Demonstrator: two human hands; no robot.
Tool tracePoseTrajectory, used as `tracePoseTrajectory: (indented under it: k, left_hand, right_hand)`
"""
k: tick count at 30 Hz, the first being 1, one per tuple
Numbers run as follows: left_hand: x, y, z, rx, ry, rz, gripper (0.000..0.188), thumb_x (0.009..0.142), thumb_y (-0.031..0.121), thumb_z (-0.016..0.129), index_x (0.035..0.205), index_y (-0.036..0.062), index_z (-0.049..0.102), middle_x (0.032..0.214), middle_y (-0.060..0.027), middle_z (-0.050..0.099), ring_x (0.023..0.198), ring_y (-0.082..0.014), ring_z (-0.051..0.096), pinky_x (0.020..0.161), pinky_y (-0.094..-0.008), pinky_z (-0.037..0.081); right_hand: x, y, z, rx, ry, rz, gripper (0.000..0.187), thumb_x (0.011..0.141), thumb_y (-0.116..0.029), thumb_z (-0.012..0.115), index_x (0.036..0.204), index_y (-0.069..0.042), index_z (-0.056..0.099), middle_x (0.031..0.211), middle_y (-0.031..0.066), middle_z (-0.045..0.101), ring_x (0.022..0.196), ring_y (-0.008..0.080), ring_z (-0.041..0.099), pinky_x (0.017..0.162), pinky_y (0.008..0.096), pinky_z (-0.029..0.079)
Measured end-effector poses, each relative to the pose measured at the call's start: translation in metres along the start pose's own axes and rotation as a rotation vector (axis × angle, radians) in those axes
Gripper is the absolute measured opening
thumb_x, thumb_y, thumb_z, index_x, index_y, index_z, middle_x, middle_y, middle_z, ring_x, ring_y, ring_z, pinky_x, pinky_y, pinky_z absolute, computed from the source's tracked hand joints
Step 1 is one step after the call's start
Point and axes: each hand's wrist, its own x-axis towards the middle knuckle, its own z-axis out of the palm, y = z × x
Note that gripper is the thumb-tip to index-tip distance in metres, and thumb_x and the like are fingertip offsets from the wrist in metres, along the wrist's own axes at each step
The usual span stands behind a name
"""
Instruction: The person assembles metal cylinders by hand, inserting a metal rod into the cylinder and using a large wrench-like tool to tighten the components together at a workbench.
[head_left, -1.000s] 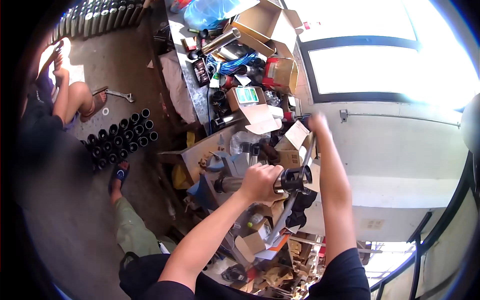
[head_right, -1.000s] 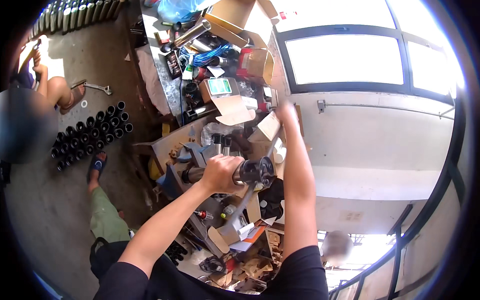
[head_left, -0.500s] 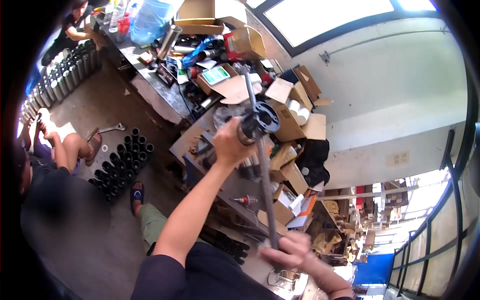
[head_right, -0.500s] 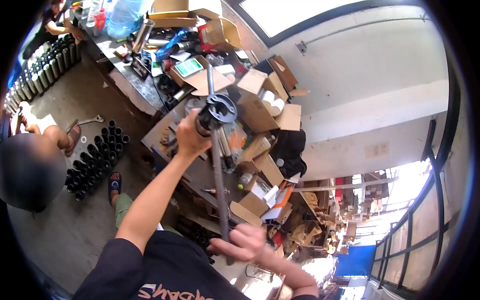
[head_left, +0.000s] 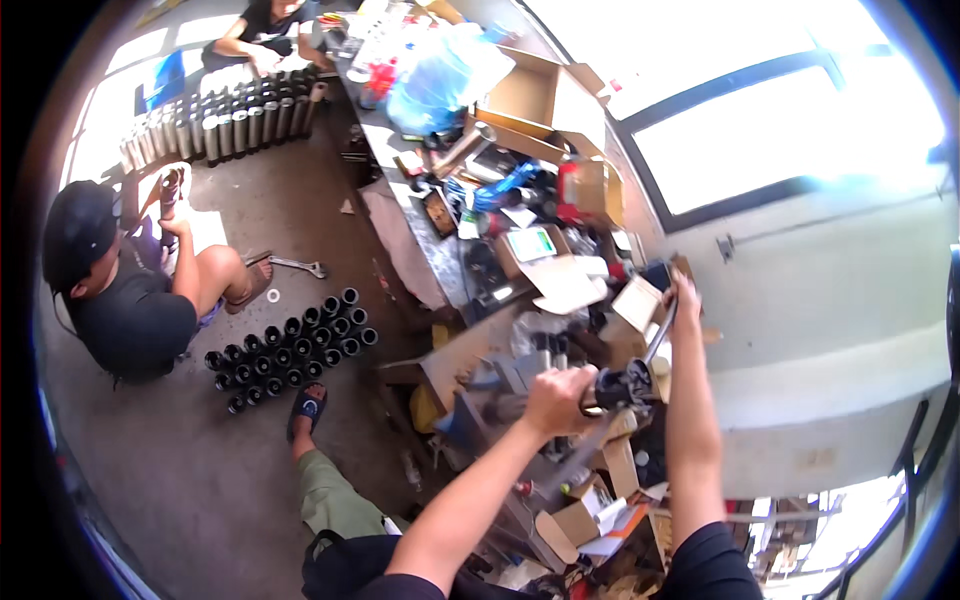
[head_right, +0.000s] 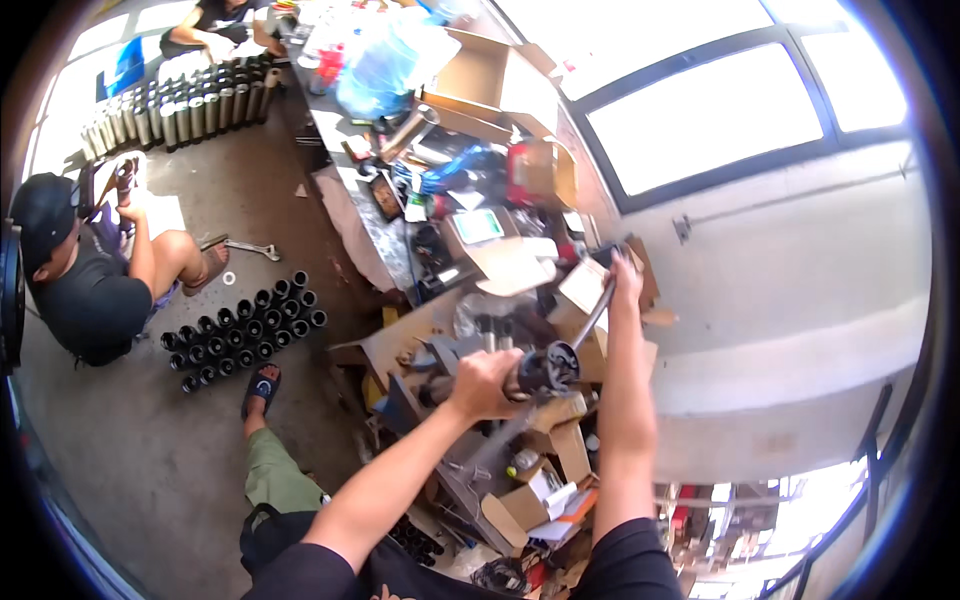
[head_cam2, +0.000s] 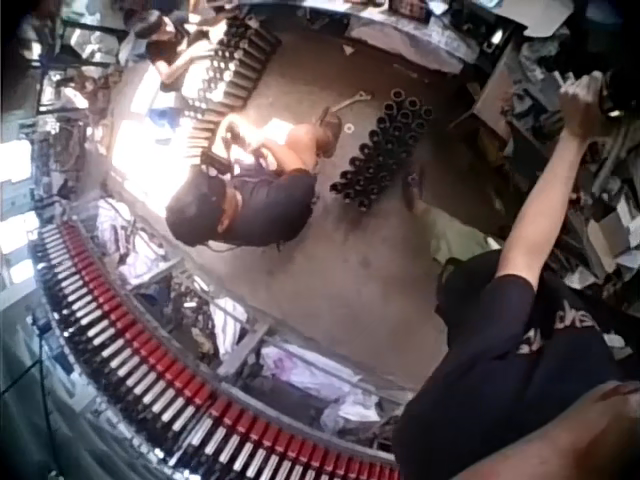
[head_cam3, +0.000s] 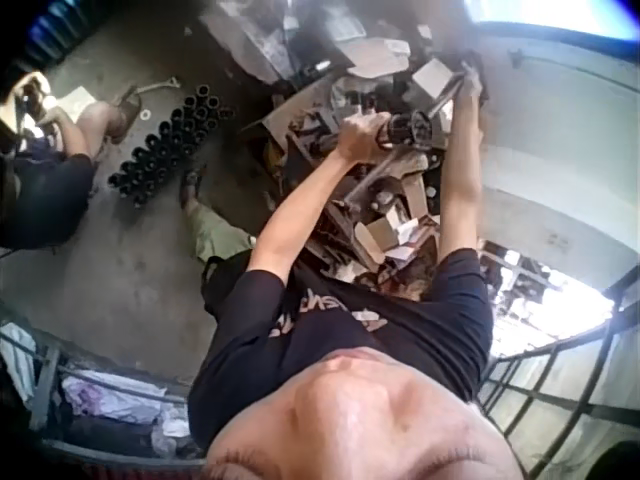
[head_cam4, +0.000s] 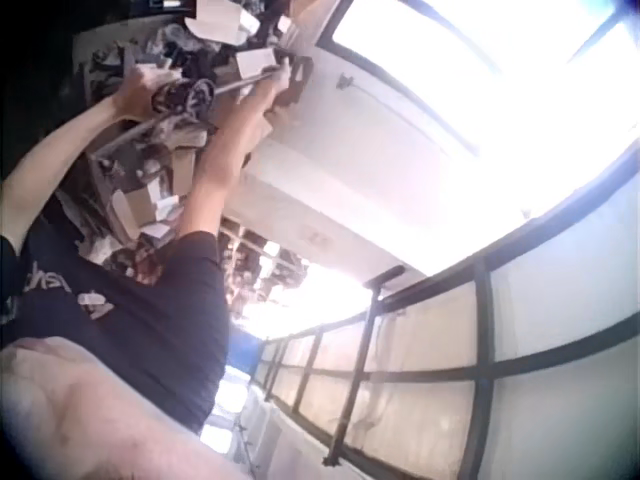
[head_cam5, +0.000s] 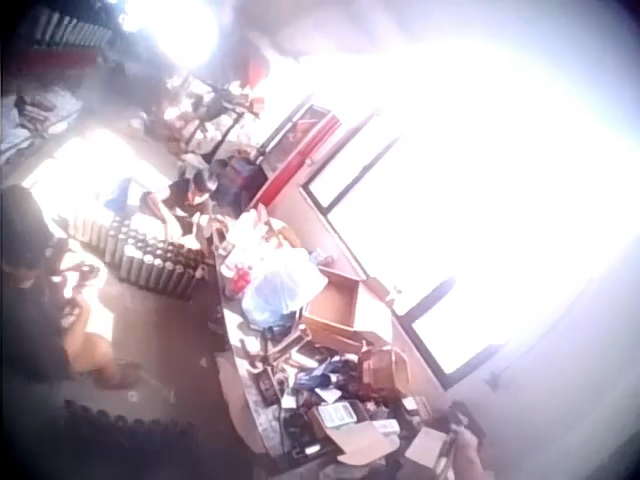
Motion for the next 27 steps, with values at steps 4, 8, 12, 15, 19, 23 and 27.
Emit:
tracePoseTrajectory:
  k: [4, 8, 12, 15, 19, 23, 27]
  left_hand:
    - [0.008, -0.011, -0.024, 0.171, -0.095, 0.114, 0.064, 0.056, 0.042, 0.084, 0.104, 0.0072, 0.060, 0.079, -0.0115, 0.065, 0.070, -0.0335, 0.067, 0.063, -0.0438, 0.052]
    - [0.010, -0.011, -0.021, 0.183, -0.018, 0.048, 0.063, 0.053, 0.035, 0.085, 0.106, 0.0095, 0.061, 0.080, -0.0134, 0.066, 0.071, -0.0369, 0.066, 0.065, -0.0446, 0.054]
    - [0.006, -0.004, -0.010, 0.147, -0.044, 0.028, 0.057, 0.060, 0.039, 0.086, 0.103, 0.0114, 0.060, 0.075, -0.0132, 0.065, 0.070, -0.0376, 0.066, 0.065, -0.0462, 0.054]
    - [0.013, -0.005, -0.017, 0.193, -0.039, -0.122, 0.052, 0.064, 0.039, 0.085, 0.097, 0.0108, 0.057, 0.073, -0.0140, 0.064, 0.069, -0.0382, 0.066, 0.065, -0.0468, 0.054]
    - [0.013, 0.002, -0.022, 0.097, -0.007, -0.187, 0.051, 0.065, 0.033, 0.084, 0.100, 0.0083, 0.055, 0.072, -0.0101, 0.062, 0.065, -0.0357, 0.063, 0.063, -0.0435, 0.051]
    - [0.023, -0.016, -0.036, 0.104, -0.066, -0.116, 0.053, 0.062, 0.032, 0.085, 0.101, 0.0088, 0.058, 0.073, -0.0082, 0.063, 0.065, -0.0335, 0.064, 0.065, -0.0410, 0.052]
    - [0.011, -0.024, -0.021, 0.096, -0.050, -0.071, 0.054, 0.059, 0.038, 0.084, 0.098, 0.0100, 0.061, 0.079, -0.0084, 0.067, 0.068, -0.0309, 0.068, 0.066, -0.0390, 0.055]
  right_hand:
    - [-0.171, 0.059, -0.061, 1.226, 0.113, 0.299, 0.021, 0.098, -0.014, 0.054, 0.078, -0.010, 0.054, 0.050, -0.0069, 0.034, 0.044, 0.0083, 0.037, 0.049, 0.0248, 0.039]
    - [-0.452, 0.028, -0.046, 1.400, 0.092, -0.095, 0.029, 0.105, -0.019, 0.043, 0.082, -0.009, 0.059, 0.055, -0.0024, 0.035, 0.062, 0.0123, 0.048, 0.085, 0.0325, 0.049]
    - [-0.587, -0.033, 0.027, 0.060, -0.135, -0.734, 0.034, 0.090, -0.047, 0.069, 0.086, -0.014, 0.074, 0.092, -0.0012, 0.069, 0.129, 0.0260, 0.056, 0.112, 0.0517, 0.036]
    - [-0.537, -0.058, 0.011, -0.819, -0.498, -1.322, 0.034, 0.079, -0.043, 0.078, 0.073, -0.011, 0.066, 0.078, -0.0004, 0.063, 0.092, 0.0208, 0.062, 0.089, 0.0443, 0.045]
    - [-0.498, -0.114, 0.098, -0.627, -1.031, -1.750, 0.025, 0.084, -0.034, 0.068, 0.085, -0.009, 0.067, 0.078, 0.0011, 0.058, 0.091, 0.0196, 0.060, 0.086, 0.0416, 0.047]
    - [-0.435, -0.180, 0.297, -0.800, -1.142, -1.843, 0.057, 0.078, -0.011, 0.069, 0.133, -0.008, 0.056, 0.105, 0.0054, 0.059, 0.099, 0.0234, 0.058, 0.081, 0.0366, 0.050]
    - [-0.184, -0.176, 0.322, -1.288, -0.595, -1.043, 0.051, 0.081, -0.016, 0.068, 0.131, -0.012, 0.062, 0.108, 0.0158, 0.071, 0.104, 0.0334, 0.068, 0.086, 0.0429, 0.056]
